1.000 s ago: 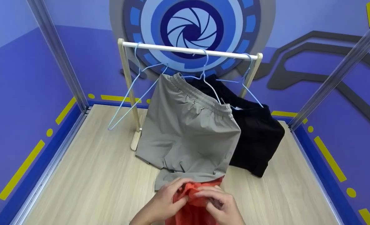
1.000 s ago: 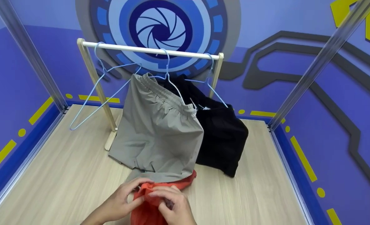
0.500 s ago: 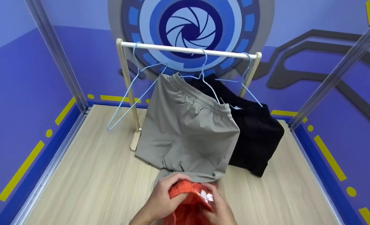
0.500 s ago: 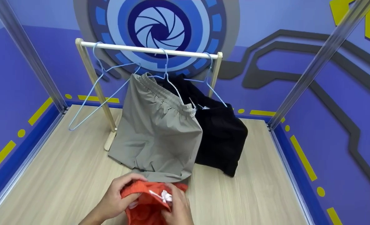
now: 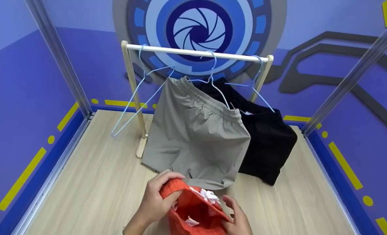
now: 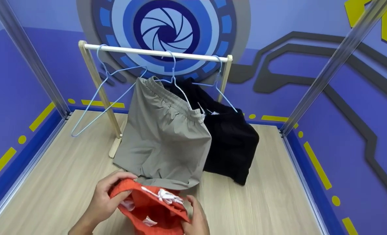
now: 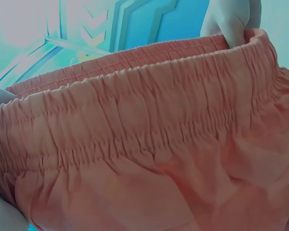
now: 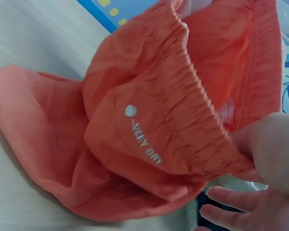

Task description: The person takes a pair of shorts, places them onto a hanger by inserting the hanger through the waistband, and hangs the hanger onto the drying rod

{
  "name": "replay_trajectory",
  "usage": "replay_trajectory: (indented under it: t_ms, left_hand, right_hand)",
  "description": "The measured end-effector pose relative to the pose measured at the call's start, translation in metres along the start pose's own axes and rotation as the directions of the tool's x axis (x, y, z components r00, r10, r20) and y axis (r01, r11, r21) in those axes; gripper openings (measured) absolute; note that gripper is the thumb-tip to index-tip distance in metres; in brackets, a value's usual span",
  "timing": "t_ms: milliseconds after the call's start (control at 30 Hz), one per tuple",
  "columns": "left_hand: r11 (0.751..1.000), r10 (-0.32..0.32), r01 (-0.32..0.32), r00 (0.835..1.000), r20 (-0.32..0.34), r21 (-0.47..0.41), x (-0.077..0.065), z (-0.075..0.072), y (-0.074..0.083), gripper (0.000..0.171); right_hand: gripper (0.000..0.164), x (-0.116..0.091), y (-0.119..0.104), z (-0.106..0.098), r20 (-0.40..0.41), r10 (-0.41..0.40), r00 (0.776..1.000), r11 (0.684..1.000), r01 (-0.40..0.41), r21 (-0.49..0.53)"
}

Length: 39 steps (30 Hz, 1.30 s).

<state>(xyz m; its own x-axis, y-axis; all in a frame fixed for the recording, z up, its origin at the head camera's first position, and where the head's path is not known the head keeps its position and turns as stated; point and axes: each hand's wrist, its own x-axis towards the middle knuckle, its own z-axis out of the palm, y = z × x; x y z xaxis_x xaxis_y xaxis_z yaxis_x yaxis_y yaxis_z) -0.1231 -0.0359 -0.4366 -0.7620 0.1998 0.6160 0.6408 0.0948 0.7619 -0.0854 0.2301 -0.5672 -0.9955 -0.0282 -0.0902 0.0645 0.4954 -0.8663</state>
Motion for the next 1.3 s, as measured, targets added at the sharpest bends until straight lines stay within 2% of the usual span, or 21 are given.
replay_trajectory:
  t_ms: [167,267,367,500,600,667,767,867,1000,1167,1300]
  left_hand:
    - [0.999,0.016,-0.014,0.997,-0.08,0.032,0.004,-0.009,0.002,0.028]
    - [0.998,0.038,-0.034,0.995,-0.095,0.046,0.006,-0.013,0.003,0.024]
    - [0.997,0.052,-0.048,0.995,-0.083,0.055,0.006,-0.015,0.003,0.023]
    - [0.996,0.062,-0.057,0.995,-0.084,0.061,0.006,-0.015,0.001,0.023]
    - [0.997,0.057,-0.052,0.994,-0.093,0.058,0.005,-0.015,0.0,0.023]
    - [0.998,0.046,-0.041,0.994,-0.097,0.056,0.005,-0.016,-0.001,0.023]
    - [0.998,0.02,-0.014,0.995,-0.1,0.055,0.005,-0.019,0.0,0.023]
    - [0.998,0.014,-0.008,0.994,-0.107,0.062,0.007,-0.022,0.003,0.022]
    - [0.993,0.077,-0.064,0.989,-0.125,0.098,0.012,-0.025,0.01,0.022]
    - [0.981,0.17,-0.152,0.974,-0.149,0.123,0.018,-0.03,0.021,0.023]
    - [0.969,0.228,-0.207,0.959,-0.169,0.132,0.019,-0.035,0.019,0.024]
  right_hand:
    - [0.059,-0.001,0.001,-0.011,0.021,0.053,0.998,0.995,-0.055,0.078]
    - [0.05,-0.003,-0.001,-0.021,0.015,0.106,0.994,0.984,-0.107,0.14]
    - [0.041,-0.006,-0.006,-0.032,0.011,0.146,0.989,0.954,-0.144,0.262]
    - [0.042,-0.008,-0.017,-0.043,0.039,0.16,0.986,0.884,-0.161,0.439]
    - [0.041,-0.009,-0.027,-0.049,0.001,0.164,0.986,0.847,-0.141,0.512]
    - [0.038,-0.01,-0.034,-0.053,-0.052,0.162,0.985,0.845,-0.111,0.523]
    - [0.032,-0.011,-0.045,-0.062,-0.129,0.114,0.985,0.858,-0.032,0.513]
    - [0.029,-0.011,-0.057,-0.072,-0.19,-0.008,0.982,0.867,0.101,0.488]
    - [0.029,-0.01,-0.077,-0.088,-0.222,-0.148,0.964,0.861,0.236,0.451]
    - [0.03,-0.01,-0.108,-0.106,-0.208,-0.198,0.958,0.875,0.269,0.403]
    - [0.031,-0.012,-0.129,-0.117,-0.171,-0.235,0.957,0.886,0.283,0.367]
